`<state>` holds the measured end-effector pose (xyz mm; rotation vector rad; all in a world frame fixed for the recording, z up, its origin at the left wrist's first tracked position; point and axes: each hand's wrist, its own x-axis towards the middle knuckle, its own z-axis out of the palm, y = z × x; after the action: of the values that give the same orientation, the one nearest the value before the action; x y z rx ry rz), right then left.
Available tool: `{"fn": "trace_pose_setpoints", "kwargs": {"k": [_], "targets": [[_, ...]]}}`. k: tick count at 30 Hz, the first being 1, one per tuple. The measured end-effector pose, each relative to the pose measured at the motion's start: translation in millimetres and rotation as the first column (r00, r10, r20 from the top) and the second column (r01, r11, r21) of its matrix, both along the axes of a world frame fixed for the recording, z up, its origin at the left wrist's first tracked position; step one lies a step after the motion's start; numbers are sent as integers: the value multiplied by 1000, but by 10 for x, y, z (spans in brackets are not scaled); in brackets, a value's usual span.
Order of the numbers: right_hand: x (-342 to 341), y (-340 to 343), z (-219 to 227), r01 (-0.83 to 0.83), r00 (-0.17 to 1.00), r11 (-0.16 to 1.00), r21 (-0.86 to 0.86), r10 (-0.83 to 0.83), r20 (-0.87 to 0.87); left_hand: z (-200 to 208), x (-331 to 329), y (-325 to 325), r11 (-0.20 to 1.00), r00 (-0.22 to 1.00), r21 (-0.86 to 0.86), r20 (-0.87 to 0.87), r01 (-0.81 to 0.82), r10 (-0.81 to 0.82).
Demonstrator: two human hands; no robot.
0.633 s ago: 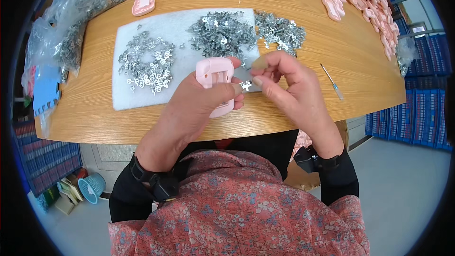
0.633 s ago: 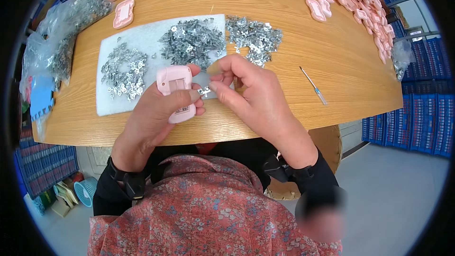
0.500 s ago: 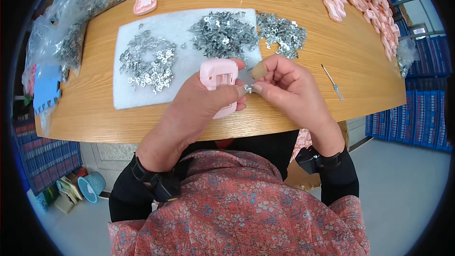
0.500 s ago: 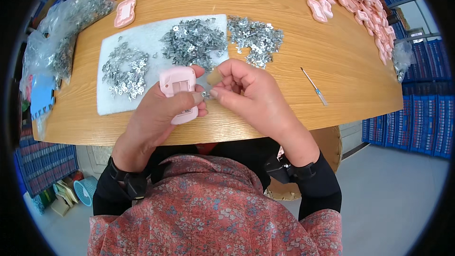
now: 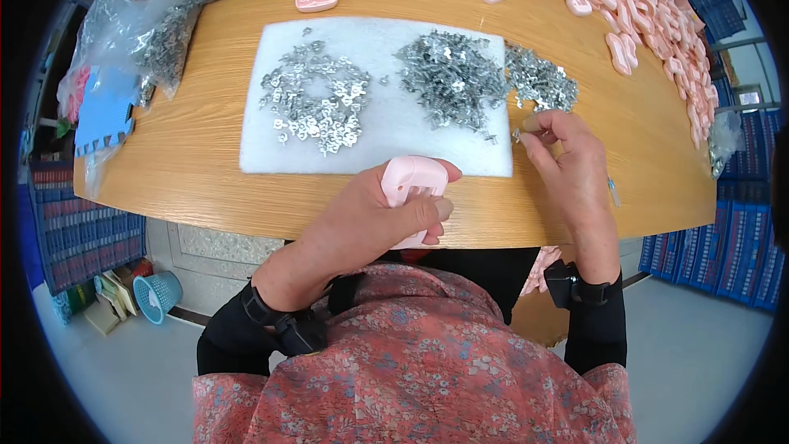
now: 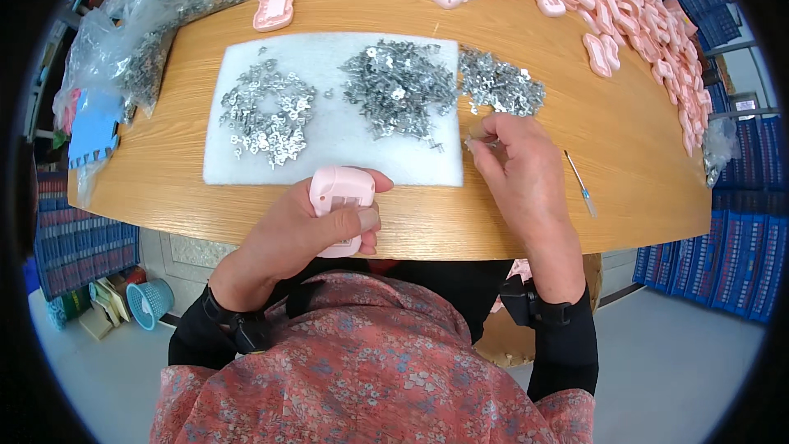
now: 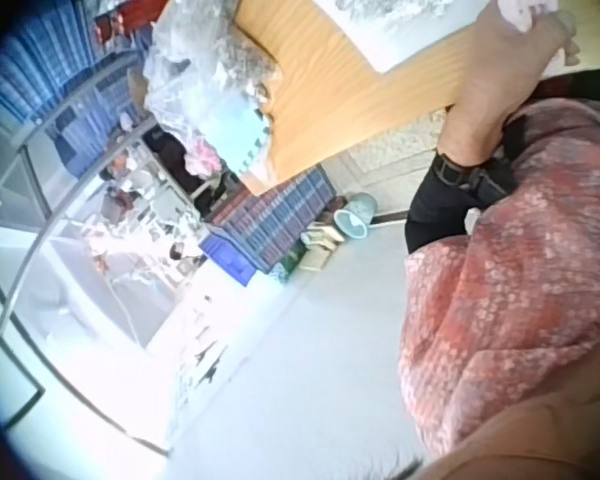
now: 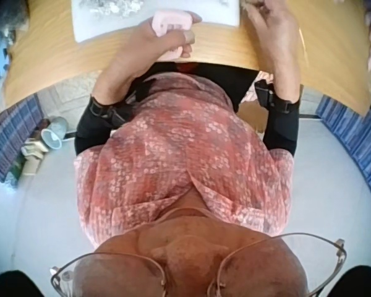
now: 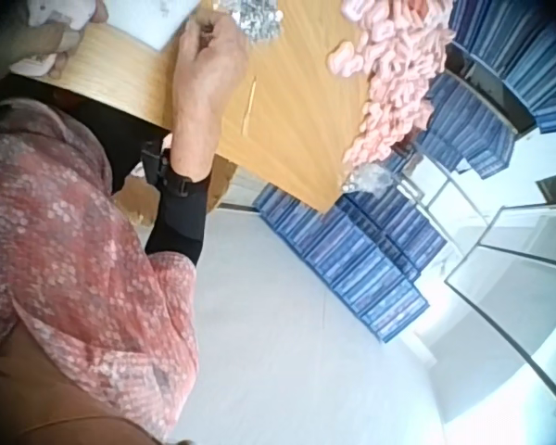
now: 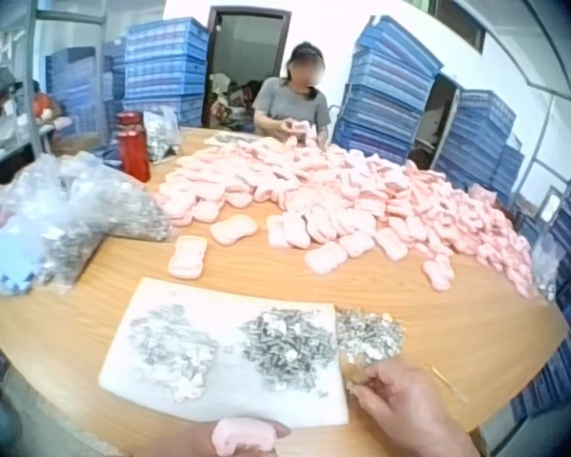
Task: The person assembles small pink plastic cases by inserting metal components into them. They pick up a case, insert a metal piece, and use a small metal tool to adjust or secure the internal parts before placing the finished unit aside.
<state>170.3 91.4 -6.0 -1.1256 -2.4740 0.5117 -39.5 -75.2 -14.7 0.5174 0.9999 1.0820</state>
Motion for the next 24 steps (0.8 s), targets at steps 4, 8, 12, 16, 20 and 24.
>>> {"fn": "trace_pose_setpoints", "kwargs": {"k": [4, 8, 12, 16, 20, 24], "targets": [[-335, -97, 146, -158, 979, 987, -3, 156, -132, -21, -77, -65, 1000, 1000, -1, -19, -1, 1], [-735, -65, 211, -292, 954, 954, 63, 295, -48, -52, -140, -123, 1000, 999, 17, 33, -4, 3], [-1075, 0, 135, -418, 904, 899, 126, 425, -34, -129, -177, -155, 998, 996, 69, 88, -15, 9], [-1276, 1, 40, -488, 871, 848, 204, 488, 58, -131, -202, -159, 998, 995, 70, 104, 3, -10], [-1325, -65, 77, -538, 843, 833, 133, 525, 118, -164, -225, -167, 996, 991, 93, 135, 4, -16], [-1271, -27, 145, -489, 872, 867, 100, 489, 27, -221, -225, -169, 993, 988, 115, 154, 11, -29]]}}
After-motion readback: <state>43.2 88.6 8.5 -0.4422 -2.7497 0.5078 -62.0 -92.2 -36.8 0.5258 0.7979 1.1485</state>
